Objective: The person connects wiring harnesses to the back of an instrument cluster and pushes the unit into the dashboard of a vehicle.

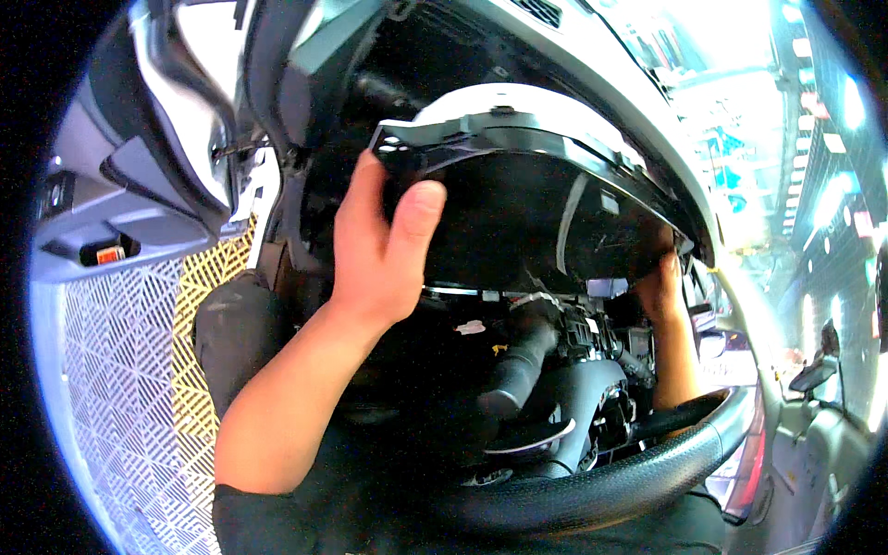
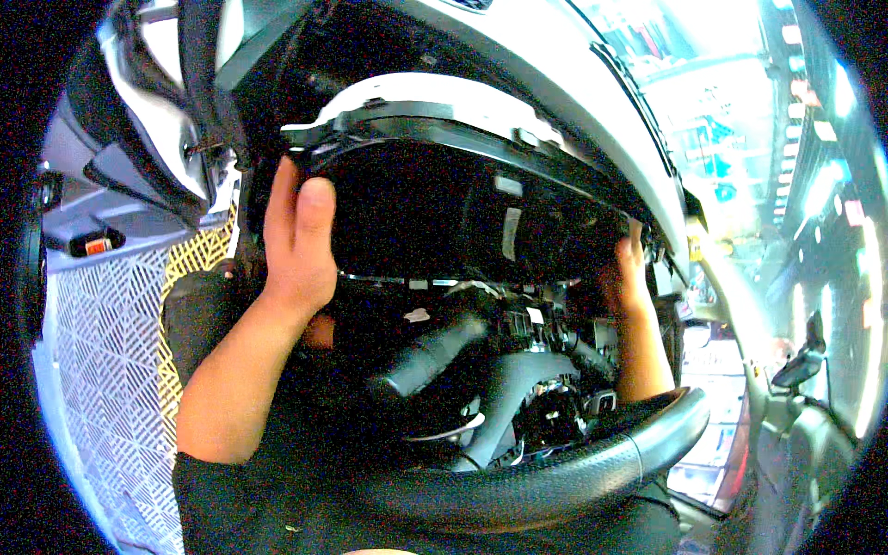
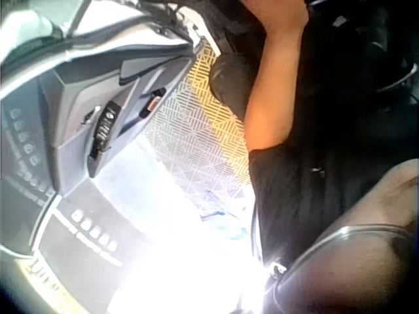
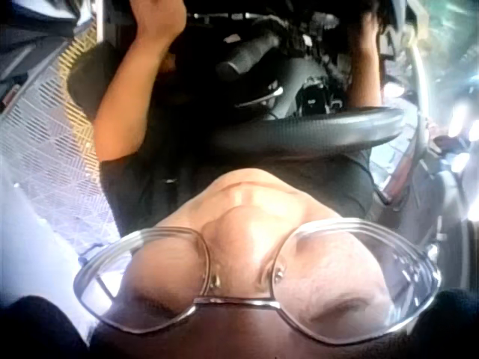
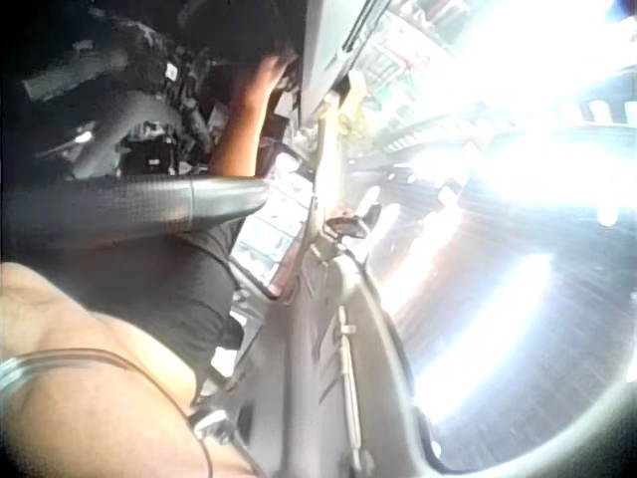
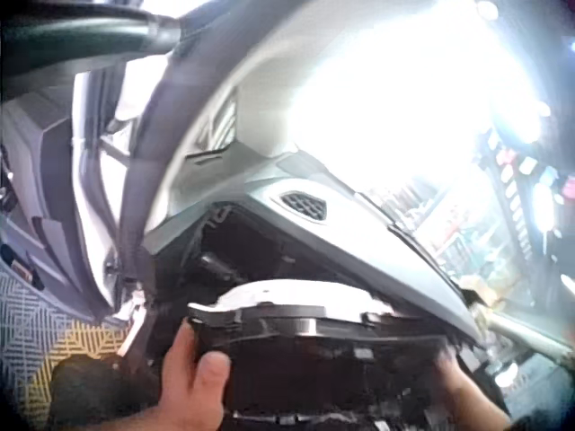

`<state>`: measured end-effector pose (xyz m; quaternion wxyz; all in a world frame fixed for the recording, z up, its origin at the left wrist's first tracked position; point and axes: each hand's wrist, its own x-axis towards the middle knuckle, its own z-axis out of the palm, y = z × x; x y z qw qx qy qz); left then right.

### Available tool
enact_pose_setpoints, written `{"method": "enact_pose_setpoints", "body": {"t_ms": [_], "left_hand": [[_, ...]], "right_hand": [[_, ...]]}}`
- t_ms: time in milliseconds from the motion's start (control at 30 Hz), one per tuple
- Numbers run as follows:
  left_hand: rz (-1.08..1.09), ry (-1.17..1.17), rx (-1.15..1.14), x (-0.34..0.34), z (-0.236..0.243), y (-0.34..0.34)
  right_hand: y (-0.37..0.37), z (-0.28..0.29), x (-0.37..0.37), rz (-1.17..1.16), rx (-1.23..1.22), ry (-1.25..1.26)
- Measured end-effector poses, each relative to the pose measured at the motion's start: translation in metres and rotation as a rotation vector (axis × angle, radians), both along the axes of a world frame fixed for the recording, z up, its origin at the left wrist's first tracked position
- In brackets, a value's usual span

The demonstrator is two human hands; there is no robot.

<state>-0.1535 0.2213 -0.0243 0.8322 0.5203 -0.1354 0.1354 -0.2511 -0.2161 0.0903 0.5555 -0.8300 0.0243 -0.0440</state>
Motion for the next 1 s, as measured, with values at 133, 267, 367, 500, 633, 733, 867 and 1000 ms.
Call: {"method": "enact_pose_setpoints", "body": {"t_ms": [133,267,367,500,633,733,867,1000], "left_hand": [[0.032,0.022,0.037,-0.006,-0.011,-0.004],[0.15,-0.027,0.137,0.0,-0.039,-0.005],[0.327,0.024,0.379,0.005,-0.06,0.005],[0.195,-0.123,0.154,0.017,-0.067,0.012],[0.222,-0.154,0.185,0.035,-0.053,0.002],[0.219,-0.342,0.253,0.051,-0.042,-0.009],[0.254,-0.309,0.434,0.065,-0.035,-0.016],[0.165,-0.345,0.327,0.07,-0.024,-0.025]], "right_hand": [[-0.037,-0.005,0.011,-0.131,-0.122,0.041],[-0.053,-0.004,0.018,-0.257,-0.245,0.082],[-0.045,-0.005,0.022,-0.146,-0.372,-0.047],[-0.031,-0.008,0.028,-0.03,-0.328,-0.071],[-0.029,-0.007,0.03,-0.119,-0.43,-0.061],[-0.024,-0.007,0.022,-0.22,-0.33,-0.143],[-0.004,-0.006,0.002,-0.303,-0.138,-0.123],[0.017,0.0,-0.019,-0.362,-0.032,-0.163]]}}
